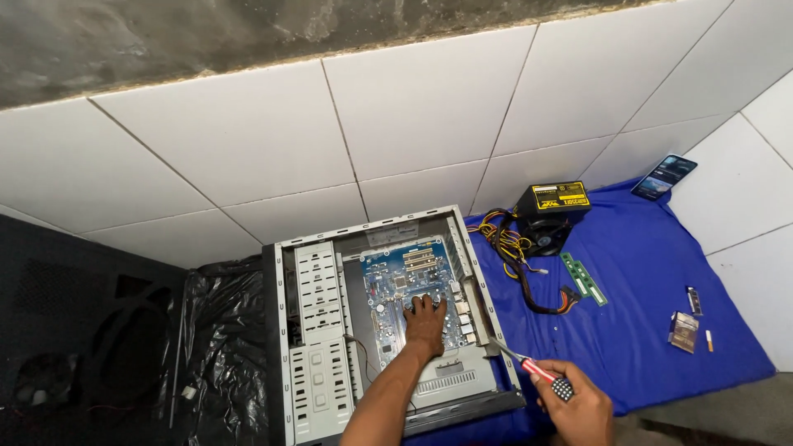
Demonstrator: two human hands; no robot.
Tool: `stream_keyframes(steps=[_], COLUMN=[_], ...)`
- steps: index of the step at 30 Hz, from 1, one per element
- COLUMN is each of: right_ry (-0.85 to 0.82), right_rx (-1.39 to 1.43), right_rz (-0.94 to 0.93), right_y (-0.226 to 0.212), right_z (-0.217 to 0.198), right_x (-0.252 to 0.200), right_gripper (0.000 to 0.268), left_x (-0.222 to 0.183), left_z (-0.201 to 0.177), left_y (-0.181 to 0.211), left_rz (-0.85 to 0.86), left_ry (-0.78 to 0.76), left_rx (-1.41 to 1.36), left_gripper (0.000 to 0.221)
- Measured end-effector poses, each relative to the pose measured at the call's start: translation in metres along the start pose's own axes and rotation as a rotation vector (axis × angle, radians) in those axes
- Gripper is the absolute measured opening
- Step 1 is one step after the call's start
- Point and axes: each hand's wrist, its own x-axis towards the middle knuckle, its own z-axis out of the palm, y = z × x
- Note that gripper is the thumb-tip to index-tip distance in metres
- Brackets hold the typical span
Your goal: Installing and securing a motherboard into a desktop computer chassis using a screwdriver.
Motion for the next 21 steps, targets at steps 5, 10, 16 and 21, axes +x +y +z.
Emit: stream_keyframes(steps=[5, 10, 16, 21], right_ry=[0.039, -0.082, -0.237, -0.301], right_rx=[-0.032, -0.07, -0.131, -0.204], right_rz=[-0.428, -0.525, -0.432, -0.438], right_y=[0.038, 0.039, 0.035, 0.045], right_z=[0.02, 0.026, 0.031, 0.045], right_x=[0.006, 0.008, 0.011, 0.013], right_gripper=[0.019, 0.017, 0.017, 0.019], left_x=[0.02, 0.022, 0.02, 0.0], left_z=[0.015, 0.021, 0.031, -0.006], left_y=[-0.007, -0.016, -0.021, -0.024], left_rz=[0.019, 0.051, 0.11, 0.046], left_ry=[0.066, 0.14, 0.209, 0.066], left_rx=[-0.059, -0.196, -0.257, -0.58], left_gripper=[0.083, 0.084, 0.096, 0.124])
